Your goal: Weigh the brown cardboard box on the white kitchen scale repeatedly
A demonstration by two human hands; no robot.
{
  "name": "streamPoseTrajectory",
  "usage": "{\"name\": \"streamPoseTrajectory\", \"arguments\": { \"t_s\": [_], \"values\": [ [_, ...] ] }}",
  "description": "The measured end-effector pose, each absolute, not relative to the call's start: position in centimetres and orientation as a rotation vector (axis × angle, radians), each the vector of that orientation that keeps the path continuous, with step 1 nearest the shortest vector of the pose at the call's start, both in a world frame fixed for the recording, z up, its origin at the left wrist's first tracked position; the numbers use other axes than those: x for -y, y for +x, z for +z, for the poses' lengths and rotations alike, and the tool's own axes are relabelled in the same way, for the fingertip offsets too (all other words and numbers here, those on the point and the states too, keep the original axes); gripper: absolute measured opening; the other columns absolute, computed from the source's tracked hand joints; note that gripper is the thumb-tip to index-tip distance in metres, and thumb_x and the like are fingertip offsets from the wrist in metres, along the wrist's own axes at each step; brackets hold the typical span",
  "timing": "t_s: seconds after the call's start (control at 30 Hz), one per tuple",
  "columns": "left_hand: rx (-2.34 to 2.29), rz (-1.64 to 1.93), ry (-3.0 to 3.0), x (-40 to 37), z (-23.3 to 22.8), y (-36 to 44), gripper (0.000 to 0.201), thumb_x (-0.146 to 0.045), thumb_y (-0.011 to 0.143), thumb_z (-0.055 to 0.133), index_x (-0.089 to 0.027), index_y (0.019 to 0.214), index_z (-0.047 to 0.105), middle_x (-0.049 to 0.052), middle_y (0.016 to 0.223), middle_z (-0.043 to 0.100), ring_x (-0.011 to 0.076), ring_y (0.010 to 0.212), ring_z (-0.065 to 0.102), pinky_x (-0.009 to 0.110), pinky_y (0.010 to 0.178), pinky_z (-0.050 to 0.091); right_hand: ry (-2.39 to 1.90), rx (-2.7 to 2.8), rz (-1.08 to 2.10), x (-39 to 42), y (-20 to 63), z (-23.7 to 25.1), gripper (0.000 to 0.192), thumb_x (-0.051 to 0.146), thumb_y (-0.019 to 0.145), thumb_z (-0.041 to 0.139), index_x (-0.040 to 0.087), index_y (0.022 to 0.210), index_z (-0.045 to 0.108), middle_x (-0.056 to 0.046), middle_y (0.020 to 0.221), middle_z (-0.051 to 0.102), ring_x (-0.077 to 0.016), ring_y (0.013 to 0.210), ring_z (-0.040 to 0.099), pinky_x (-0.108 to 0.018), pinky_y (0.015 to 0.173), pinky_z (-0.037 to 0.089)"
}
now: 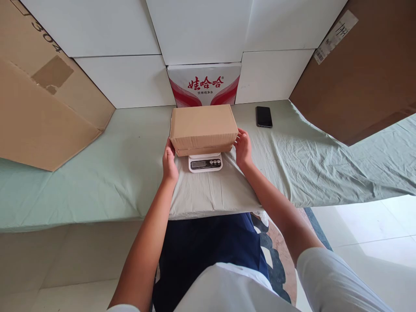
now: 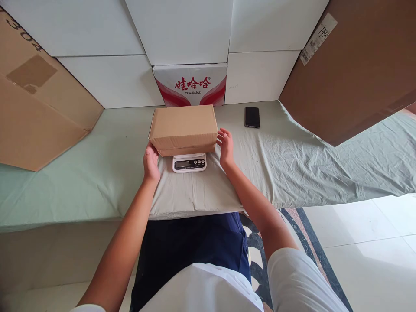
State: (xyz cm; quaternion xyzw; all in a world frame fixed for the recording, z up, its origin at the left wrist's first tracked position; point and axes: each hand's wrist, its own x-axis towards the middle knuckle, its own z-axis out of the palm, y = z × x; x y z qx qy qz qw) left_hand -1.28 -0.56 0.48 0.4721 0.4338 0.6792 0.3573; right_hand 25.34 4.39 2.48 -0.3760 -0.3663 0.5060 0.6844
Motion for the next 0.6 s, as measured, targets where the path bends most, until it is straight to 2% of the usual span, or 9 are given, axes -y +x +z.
{"name": "streamPoseTrajectory", "arguments": {
  "t_s": [0.6],
  "values": [
    [-1.101, 1.767, 1.236, 0.55, 0.62, -1.12, 0.087, -0.084, 0.087, 0.046, -0.023, 0.149, 0.057, 0.012, 0.165, 0.048, 0.0310, 0.158, 0.038, 0.043, 0.131, 0.031, -0.851, 0.837, 1.131, -4.31, 25.29, 2.54, 0.041, 0.061, 0.079, 0.058, 0.030, 0.107, 0.063, -0.001, 0.110, 0.070, -0.0184, 0.100, 0.066, -0.034, 0.088, 0.051]
  ]
}}
